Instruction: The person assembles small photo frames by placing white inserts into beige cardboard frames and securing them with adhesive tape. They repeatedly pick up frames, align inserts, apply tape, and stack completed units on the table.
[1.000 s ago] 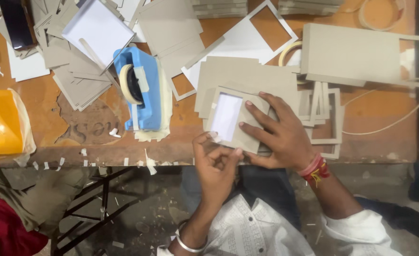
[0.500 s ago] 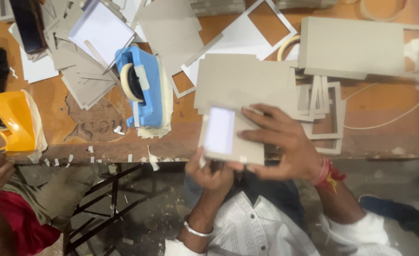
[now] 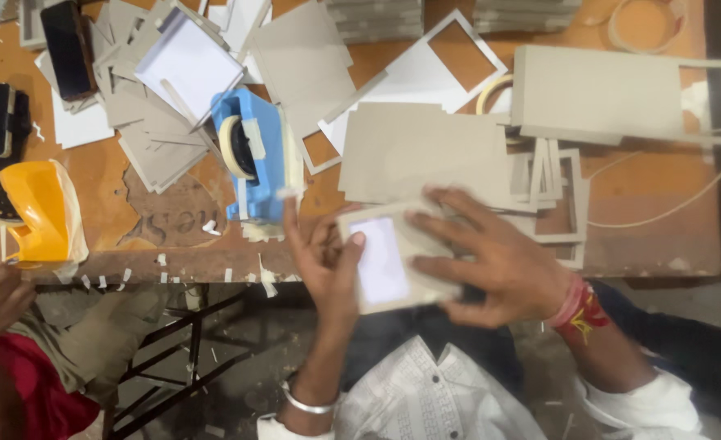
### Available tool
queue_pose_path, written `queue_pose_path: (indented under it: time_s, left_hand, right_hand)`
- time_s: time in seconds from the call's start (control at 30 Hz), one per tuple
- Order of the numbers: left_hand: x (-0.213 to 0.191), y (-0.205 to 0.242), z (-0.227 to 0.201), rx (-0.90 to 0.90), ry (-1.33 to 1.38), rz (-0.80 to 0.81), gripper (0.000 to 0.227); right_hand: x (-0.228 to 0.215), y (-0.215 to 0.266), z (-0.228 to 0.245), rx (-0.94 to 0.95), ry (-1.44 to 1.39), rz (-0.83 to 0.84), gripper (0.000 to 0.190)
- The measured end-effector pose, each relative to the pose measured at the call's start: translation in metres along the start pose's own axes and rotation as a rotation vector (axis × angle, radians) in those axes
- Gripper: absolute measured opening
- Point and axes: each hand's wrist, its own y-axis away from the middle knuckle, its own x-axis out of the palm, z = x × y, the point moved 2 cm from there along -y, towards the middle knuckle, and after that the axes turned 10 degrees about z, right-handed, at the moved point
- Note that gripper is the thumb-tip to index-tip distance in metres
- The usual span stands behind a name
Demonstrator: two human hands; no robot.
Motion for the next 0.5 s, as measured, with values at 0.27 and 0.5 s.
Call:
queue_pose_path:
  time_s: [0.27, 0.5]
  left_hand:
    - [0.019, 0.072, 0.034, -0.157, -0.216, 0.031, 0.102]
    - [0.001, 0.000, 0.021, 0.201, -0.414, 0.031, 0.093]
  right_hand:
    - [-0.007, 0.032, -0.040, 0.409, -0.018, -0.492, 0.034]
    - [0.027, -0.013, -0.044, 0.441, 0.356, -0.174, 0.050]
